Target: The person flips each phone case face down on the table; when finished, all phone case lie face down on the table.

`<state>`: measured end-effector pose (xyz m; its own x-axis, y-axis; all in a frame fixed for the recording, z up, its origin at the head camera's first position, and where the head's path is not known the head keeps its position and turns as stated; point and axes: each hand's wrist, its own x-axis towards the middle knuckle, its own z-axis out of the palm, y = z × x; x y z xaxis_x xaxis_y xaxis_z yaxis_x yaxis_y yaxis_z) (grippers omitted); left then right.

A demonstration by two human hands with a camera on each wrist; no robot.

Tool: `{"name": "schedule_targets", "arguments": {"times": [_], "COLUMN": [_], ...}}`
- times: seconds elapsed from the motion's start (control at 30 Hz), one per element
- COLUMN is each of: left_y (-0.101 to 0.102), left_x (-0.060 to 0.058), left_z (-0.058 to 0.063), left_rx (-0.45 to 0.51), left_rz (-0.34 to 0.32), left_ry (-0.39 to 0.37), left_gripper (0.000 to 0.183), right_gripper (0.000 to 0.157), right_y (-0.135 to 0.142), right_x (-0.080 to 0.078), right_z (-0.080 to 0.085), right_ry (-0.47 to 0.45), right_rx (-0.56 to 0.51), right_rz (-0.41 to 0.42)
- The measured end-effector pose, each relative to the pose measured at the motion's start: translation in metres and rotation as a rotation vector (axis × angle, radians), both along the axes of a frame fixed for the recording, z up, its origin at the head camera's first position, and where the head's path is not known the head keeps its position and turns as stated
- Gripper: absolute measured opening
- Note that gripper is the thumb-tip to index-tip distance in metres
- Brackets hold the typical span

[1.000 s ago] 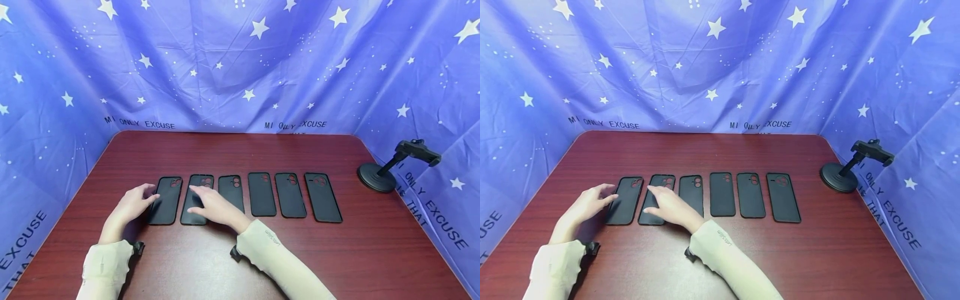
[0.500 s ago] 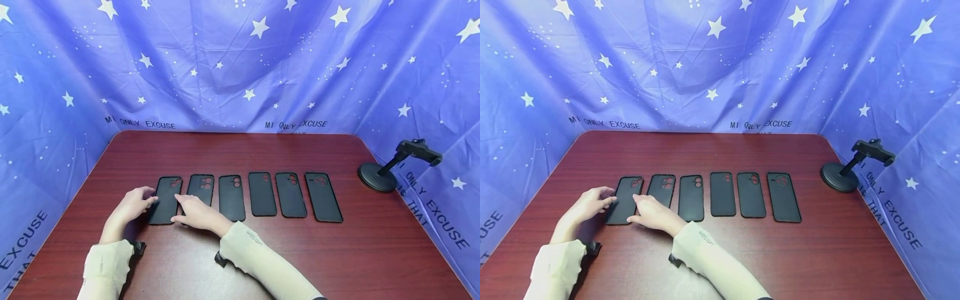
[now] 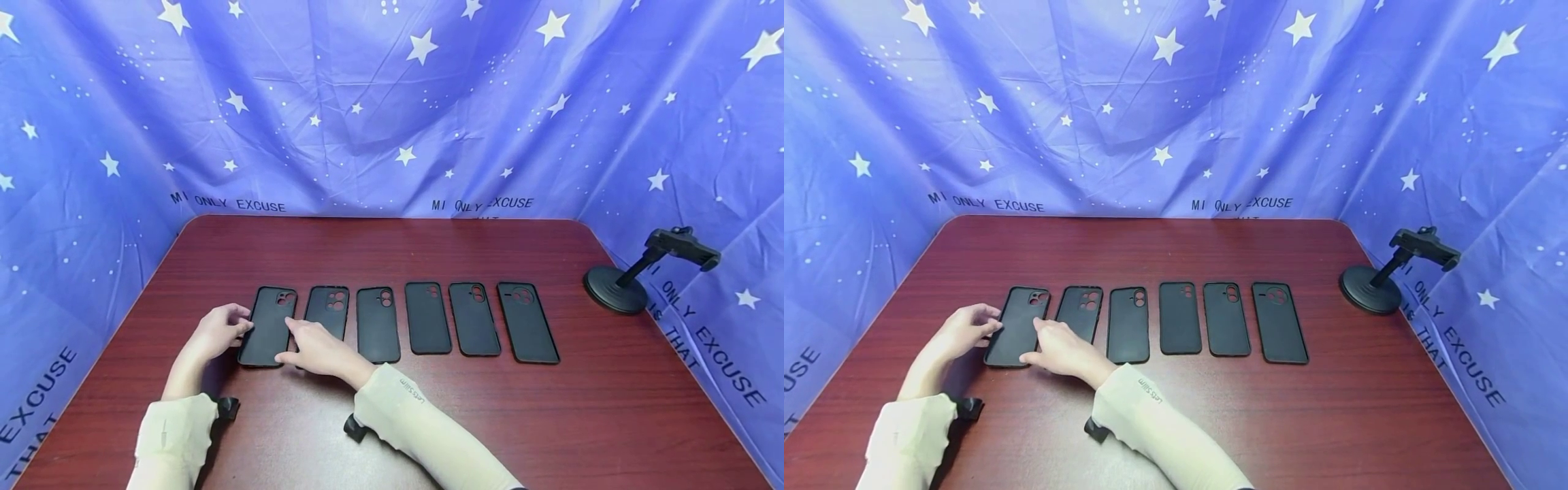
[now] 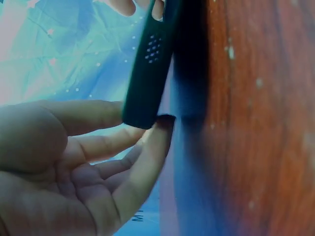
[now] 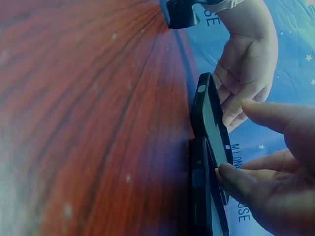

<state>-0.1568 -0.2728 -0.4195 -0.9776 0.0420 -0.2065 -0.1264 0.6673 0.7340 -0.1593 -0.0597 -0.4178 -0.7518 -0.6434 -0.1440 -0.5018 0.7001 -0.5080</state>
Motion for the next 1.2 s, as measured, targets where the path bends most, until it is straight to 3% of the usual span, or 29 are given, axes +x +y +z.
{"name": "schedule_targets", "arguments": {"times": [0.33, 0.57, 0.73, 1.2], "left_y": [-0.003, -0.002, -0.001, 0.003], "left_x": [0.004, 0.006, 0.005, 0.006], "left_z": [0.008, 0.013, 0.013, 0.017], "left_rx": [0.099, 0.121, 0.139, 0.21], "left_rz": [0.042, 0.048, 0.045, 0.038], "left_ry": [-0.012, 0.006, 0.017, 0.092], "left_gripper": [0.044, 0.044, 0.042, 0.036], "right_gripper": [0.061, 0.055, 0.055, 0.057], "right_y": [-0.007, -0.017, -0.02, -0.028], "right_x": [-0.001, 0.001, 0.003, 0.004], "right_z": [-0.002, -0.008, -0.011, -0.01], "right_ry": [-0.079, -0.17, -0.209, -0.234], "right_rx": [-0.181, -0.321, -0.368, -0.378], "right_rz": [-0.11, -0.141, -0.168, -0.267]}}
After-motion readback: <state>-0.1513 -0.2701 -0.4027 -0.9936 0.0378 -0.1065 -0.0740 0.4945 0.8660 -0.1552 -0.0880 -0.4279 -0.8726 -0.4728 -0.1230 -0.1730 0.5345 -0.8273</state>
